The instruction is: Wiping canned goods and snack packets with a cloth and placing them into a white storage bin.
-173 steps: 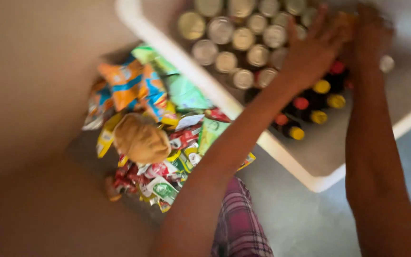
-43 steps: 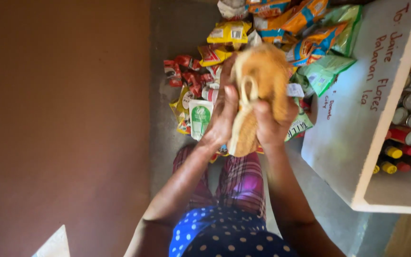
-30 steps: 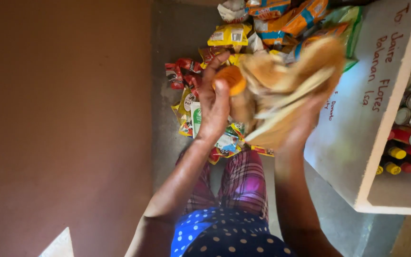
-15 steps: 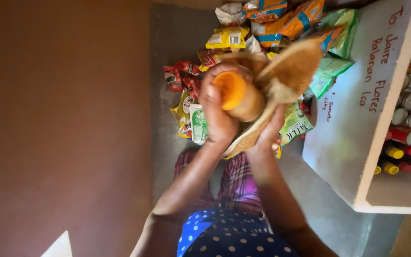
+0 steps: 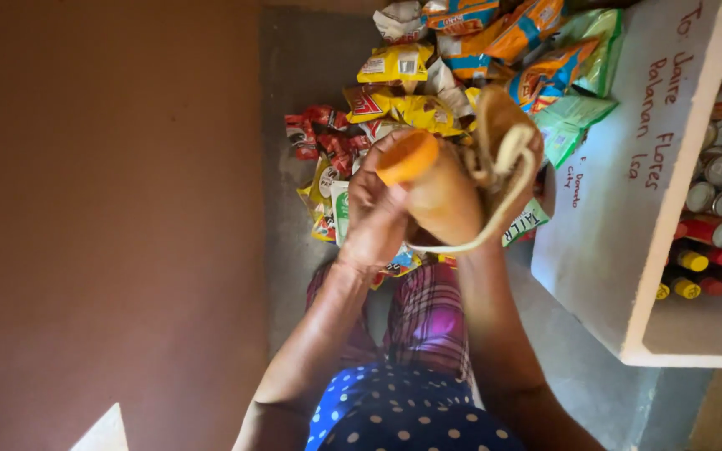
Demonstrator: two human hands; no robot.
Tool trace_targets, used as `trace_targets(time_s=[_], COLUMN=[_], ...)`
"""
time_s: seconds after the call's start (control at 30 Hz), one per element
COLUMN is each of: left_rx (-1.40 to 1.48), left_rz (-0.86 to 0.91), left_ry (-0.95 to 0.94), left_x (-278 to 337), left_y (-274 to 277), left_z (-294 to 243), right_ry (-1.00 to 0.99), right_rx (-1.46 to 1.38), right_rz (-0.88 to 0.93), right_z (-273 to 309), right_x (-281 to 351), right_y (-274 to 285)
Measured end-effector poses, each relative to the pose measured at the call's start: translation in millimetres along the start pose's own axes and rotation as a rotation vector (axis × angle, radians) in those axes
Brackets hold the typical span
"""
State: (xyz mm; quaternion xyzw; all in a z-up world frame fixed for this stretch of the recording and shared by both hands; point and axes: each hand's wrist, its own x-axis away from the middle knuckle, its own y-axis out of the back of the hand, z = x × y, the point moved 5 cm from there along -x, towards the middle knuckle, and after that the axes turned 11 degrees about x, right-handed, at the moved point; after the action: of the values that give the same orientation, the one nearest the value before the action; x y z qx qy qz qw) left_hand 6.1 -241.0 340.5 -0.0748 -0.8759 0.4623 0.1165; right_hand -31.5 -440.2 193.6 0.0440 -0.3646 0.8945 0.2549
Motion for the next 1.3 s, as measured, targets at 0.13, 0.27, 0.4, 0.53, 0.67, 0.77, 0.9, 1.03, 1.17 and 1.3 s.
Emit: trace_targets(time_s=[0.13,0.27,0.4,0.53,0.67,0.77,0.9,1.03,1.17,1.3], left_rx=[0.355,0.168,-0.491,-0.475,-0.257,-0.319,-0.480,-0.375,-0.104,0.215], left_rz=[-0.072,-0.042,-0.082,0.015,-0.055,-0.028,-0.087,-0.050,-0.033,-0.020], left_ry=[0.182,0.134,0.282,0.157,0.056,-0.111,-0.193,-0.179,-0.132,0.029], left_x=[-0.8,-3.7,7.2,13.7,-1.8,-15.2,-28.3,-15.3,-12.2,-8.0], left_y=[-1.5,22.1,47.4,11.7,-21.7,-34.8,-39.3,-47.4,-57.0,-54.6], left_z=[-6.5,10.9,27.3,26.3,11.1,-6.3,-11.9,8.9,27.0,45.7], right_ry=[-0.103,0.168,0.497,0.328,0.423,0.477,0.563,0.608,0.302,0.263], right_rx=[0.024,0.750,1.047,0.921,0.992,1.045,1.120,1.185,0.402,0.450], right_rz=[-0.139,0.271,0.431,0.089,0.110,0.127,0.145,0.135,-0.114,-0.054], right_z=[54.0,80.7,80.3,47.8,63.3,82.9,109.4,41.5,-42.7,-44.6], right_x=[29.8,41.7,39.9,38.6,46.6,60.3,68.7,54.1,39.3,36.0], right_y=[-74.1,-132.1,-148.3,-67.8,-104.7,-142.4,-184.6,-68.6,123.4,137.1])
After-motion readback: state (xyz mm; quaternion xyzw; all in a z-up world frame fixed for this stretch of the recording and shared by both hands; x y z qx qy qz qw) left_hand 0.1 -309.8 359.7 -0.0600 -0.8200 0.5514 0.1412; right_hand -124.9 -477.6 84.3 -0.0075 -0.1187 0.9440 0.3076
